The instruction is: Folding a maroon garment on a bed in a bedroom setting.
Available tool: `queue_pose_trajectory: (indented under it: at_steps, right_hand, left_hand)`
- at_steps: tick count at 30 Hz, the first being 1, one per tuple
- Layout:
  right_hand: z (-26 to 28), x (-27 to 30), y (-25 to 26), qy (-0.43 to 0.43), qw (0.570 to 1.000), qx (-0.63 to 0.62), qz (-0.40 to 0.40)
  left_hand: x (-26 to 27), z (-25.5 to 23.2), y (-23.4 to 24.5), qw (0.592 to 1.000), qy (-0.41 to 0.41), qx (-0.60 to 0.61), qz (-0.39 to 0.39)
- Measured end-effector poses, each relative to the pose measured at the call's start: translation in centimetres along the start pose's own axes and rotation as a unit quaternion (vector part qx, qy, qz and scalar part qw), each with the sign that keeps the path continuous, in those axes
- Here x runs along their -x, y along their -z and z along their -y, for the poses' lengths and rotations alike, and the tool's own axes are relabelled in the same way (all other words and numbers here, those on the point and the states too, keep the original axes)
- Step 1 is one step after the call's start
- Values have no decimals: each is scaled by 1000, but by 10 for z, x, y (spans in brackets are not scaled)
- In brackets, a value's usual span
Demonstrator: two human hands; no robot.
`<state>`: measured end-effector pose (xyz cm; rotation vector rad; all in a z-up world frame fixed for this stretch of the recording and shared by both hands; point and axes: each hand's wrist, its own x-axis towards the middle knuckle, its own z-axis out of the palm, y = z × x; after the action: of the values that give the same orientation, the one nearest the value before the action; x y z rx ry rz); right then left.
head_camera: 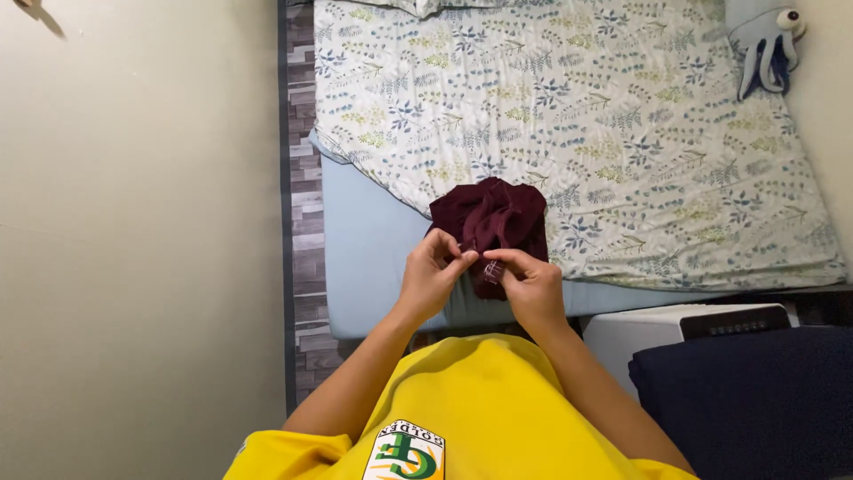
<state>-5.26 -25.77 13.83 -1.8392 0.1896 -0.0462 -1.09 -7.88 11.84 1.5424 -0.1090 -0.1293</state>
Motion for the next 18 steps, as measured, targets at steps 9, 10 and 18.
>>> queue_pose_trajectory:
  at_steps: [9,10,18]
  right_hand:
    - [9,-14,3,267,955,126,19]
    - [-3,-17,4,270,954,126,26]
    - [-41,-51,22,124,915,57,379]
  left_hand:
    - [13,-42,-8,996,-22,-64,55]
    - [15,-38,-7,997,-22,-62,48]
    - [39,32,5,999,-7,41,0]
